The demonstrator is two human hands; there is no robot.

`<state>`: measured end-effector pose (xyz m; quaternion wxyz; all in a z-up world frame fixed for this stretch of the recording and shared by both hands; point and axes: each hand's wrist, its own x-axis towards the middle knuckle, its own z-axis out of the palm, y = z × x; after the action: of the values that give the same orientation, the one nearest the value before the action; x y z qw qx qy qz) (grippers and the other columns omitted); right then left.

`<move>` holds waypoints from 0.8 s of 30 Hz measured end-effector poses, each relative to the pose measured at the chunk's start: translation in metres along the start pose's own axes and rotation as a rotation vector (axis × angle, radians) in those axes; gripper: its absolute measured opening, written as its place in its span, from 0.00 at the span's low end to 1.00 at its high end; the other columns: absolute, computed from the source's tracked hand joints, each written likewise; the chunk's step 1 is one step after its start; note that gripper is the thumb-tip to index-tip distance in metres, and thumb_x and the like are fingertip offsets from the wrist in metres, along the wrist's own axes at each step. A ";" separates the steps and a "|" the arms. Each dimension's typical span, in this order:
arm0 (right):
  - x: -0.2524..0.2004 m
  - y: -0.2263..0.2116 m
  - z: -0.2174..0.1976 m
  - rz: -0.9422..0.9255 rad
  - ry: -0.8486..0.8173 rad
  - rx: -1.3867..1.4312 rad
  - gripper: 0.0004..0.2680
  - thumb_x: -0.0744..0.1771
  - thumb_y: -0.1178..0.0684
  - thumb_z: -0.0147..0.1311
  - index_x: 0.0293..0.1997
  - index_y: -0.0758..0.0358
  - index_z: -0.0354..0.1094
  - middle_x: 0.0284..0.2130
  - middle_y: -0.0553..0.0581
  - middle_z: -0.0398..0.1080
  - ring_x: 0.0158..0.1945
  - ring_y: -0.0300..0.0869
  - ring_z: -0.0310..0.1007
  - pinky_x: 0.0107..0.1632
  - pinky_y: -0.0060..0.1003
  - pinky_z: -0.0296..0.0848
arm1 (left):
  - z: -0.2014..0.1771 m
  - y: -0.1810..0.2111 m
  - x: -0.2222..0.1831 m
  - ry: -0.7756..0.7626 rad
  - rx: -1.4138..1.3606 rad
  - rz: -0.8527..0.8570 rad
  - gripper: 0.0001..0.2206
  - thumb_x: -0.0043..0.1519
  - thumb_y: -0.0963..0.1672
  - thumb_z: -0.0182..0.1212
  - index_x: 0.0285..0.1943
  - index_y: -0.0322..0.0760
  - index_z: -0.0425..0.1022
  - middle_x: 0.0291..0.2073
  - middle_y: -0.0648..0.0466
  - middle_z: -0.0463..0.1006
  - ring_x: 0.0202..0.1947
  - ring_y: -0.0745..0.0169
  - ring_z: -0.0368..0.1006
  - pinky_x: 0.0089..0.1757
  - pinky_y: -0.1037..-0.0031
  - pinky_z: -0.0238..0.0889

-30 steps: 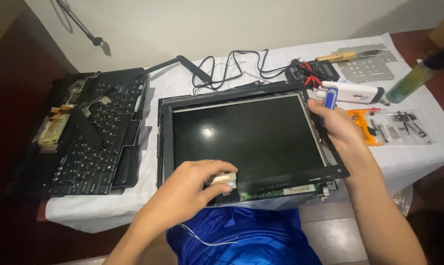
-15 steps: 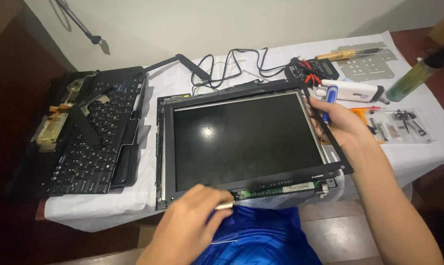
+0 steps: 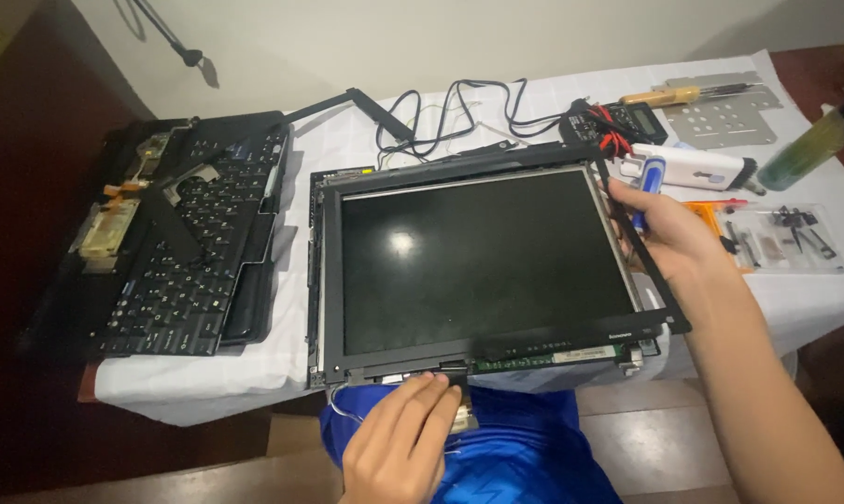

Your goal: Connecting a laptop display panel to the base unit, including cable management and bezel installation.

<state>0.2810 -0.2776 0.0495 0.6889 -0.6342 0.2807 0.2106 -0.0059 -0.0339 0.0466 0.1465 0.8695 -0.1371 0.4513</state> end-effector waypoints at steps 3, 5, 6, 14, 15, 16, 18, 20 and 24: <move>0.003 -0.002 -0.002 0.018 -0.059 0.062 0.06 0.68 0.44 0.62 0.39 0.49 0.73 0.29 0.42 0.78 0.27 0.32 0.77 0.26 0.27 0.76 | 0.001 -0.001 0.001 0.001 -0.017 -0.013 0.07 0.64 0.36 0.56 0.39 0.33 0.81 0.36 0.50 0.82 0.36 0.57 0.81 0.41 0.71 0.78; 0.013 -0.003 -0.009 -0.004 -0.082 0.018 0.04 0.68 0.44 0.61 0.40 0.44 0.74 0.26 0.40 0.74 0.22 0.28 0.71 0.21 0.21 0.68 | 0.003 -0.001 -0.002 -0.060 0.011 -0.039 0.09 0.67 0.37 0.51 0.40 0.35 0.79 0.40 0.51 0.82 0.39 0.56 0.80 0.38 0.73 0.71; 0.022 -0.003 -0.014 -0.005 -0.082 0.018 0.04 0.68 0.44 0.61 0.40 0.44 0.74 0.26 0.40 0.74 0.22 0.28 0.71 0.21 0.21 0.68 | 0.004 -0.002 -0.002 -0.060 0.011 -0.040 0.09 0.67 0.37 0.51 0.40 0.35 0.79 0.40 0.51 0.82 0.39 0.56 0.80 0.38 0.73 0.71; 0.006 -0.010 -0.012 0.056 -0.178 0.115 0.03 0.69 0.46 0.58 0.42 0.46 0.74 0.31 0.43 0.72 0.29 0.30 0.73 0.31 0.24 0.75 | 0.007 -0.015 -0.002 -0.026 0.167 0.126 0.05 0.66 0.39 0.60 0.38 0.41 0.80 0.43 0.58 0.85 0.39 0.61 0.78 0.31 0.78 0.67; 0.008 -0.010 -0.012 0.056 -0.177 0.117 0.03 0.69 0.46 0.58 0.42 0.46 0.74 0.31 0.43 0.72 0.29 0.30 0.73 0.31 0.24 0.75 | 0.007 -0.015 -0.002 -0.026 0.166 0.128 0.05 0.66 0.39 0.60 0.38 0.41 0.80 0.43 0.58 0.85 0.39 0.61 0.78 0.31 0.78 0.67; 0.009 -0.010 -0.012 0.046 -0.163 0.104 0.03 0.69 0.46 0.58 0.42 0.46 0.74 0.31 0.43 0.73 0.29 0.29 0.73 0.32 0.23 0.75 | 0.007 -0.015 -0.001 -0.043 0.125 0.125 0.04 0.65 0.38 0.61 0.39 0.38 0.81 0.42 0.55 0.85 0.40 0.59 0.79 0.35 0.76 0.70; 0.011 -0.009 -0.012 0.036 -0.148 0.092 0.02 0.69 0.47 0.58 0.42 0.46 0.74 0.30 0.43 0.73 0.29 0.29 0.73 0.32 0.23 0.74 | 0.006 -0.014 -0.002 -0.060 0.085 0.122 0.04 0.64 0.37 0.62 0.41 0.36 0.82 0.41 0.52 0.85 0.41 0.57 0.80 0.38 0.74 0.73; 0.013 -0.009 -0.012 0.116 -0.183 0.196 0.02 0.69 0.47 0.58 0.41 0.47 0.73 0.30 0.44 0.73 0.33 0.32 0.78 0.37 0.31 0.81 | 0.007 -0.012 -0.004 -0.137 0.053 0.085 0.05 0.66 0.37 0.58 0.46 0.32 0.80 0.44 0.47 0.82 0.44 0.52 0.79 0.44 0.69 0.73; 0.003 -0.010 -0.009 0.082 -0.161 0.167 0.02 0.70 0.47 0.57 0.42 0.45 0.73 0.31 0.42 0.73 0.32 0.29 0.76 0.36 0.26 0.79 | 0.009 -0.010 -0.007 -0.184 0.054 0.059 0.07 0.65 0.35 0.58 0.50 0.28 0.78 0.44 0.43 0.78 0.44 0.48 0.76 0.46 0.64 0.73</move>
<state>0.2886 -0.2877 0.0544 0.7505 -0.5436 0.2666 0.2648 0.0009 -0.0274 0.0342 0.0964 0.9065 -0.1633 0.3772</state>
